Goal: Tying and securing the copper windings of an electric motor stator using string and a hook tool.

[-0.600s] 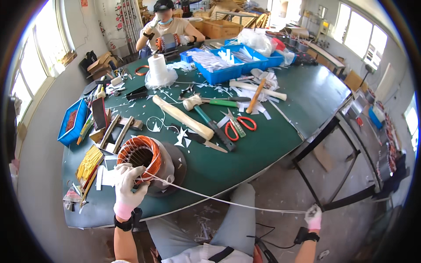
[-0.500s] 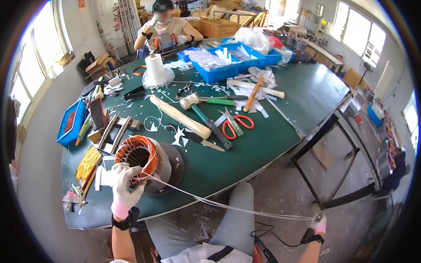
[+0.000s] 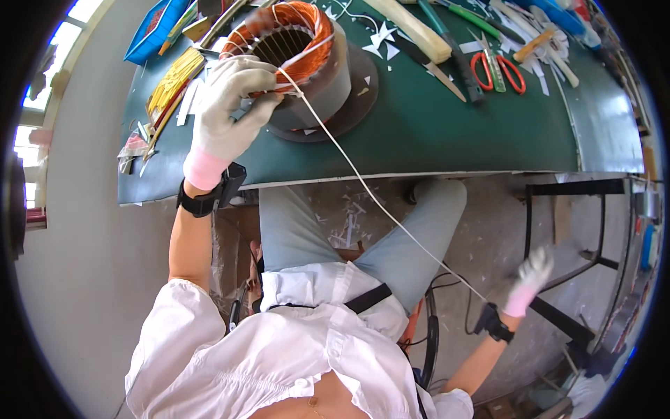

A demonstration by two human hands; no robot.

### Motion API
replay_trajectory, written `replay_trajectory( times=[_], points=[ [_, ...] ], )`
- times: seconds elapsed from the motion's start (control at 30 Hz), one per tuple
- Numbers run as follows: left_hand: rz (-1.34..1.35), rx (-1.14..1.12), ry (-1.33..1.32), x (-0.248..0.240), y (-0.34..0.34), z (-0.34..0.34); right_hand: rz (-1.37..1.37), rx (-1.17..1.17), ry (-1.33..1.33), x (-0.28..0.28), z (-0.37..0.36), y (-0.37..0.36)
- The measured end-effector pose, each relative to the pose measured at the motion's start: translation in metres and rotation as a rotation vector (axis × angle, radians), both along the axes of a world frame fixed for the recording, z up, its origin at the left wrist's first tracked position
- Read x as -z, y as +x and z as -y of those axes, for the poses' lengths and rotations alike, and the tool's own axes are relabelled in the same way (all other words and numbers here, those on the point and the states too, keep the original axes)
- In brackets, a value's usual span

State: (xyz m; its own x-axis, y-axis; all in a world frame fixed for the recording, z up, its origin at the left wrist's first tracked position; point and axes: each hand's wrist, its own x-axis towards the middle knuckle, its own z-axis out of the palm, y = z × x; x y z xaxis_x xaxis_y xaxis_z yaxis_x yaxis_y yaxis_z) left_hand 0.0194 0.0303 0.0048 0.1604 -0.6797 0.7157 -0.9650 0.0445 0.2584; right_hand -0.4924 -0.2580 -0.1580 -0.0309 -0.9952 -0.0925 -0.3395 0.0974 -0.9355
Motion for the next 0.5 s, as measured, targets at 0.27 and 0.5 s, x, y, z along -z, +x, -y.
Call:
replay_trajectory(
  times=[0.27,0.5],
  points=[
    [0.27,-0.036,-0.036,0.008,0.007,0.008,0.456,-1.1,0.227,-0.141,-0.15,0.345],
    [0.247,-0.047,-0.062,0.014,0.003,0.006,0.595,-1.367,-0.185,-0.17,-0.139,0.366]
  ],
)
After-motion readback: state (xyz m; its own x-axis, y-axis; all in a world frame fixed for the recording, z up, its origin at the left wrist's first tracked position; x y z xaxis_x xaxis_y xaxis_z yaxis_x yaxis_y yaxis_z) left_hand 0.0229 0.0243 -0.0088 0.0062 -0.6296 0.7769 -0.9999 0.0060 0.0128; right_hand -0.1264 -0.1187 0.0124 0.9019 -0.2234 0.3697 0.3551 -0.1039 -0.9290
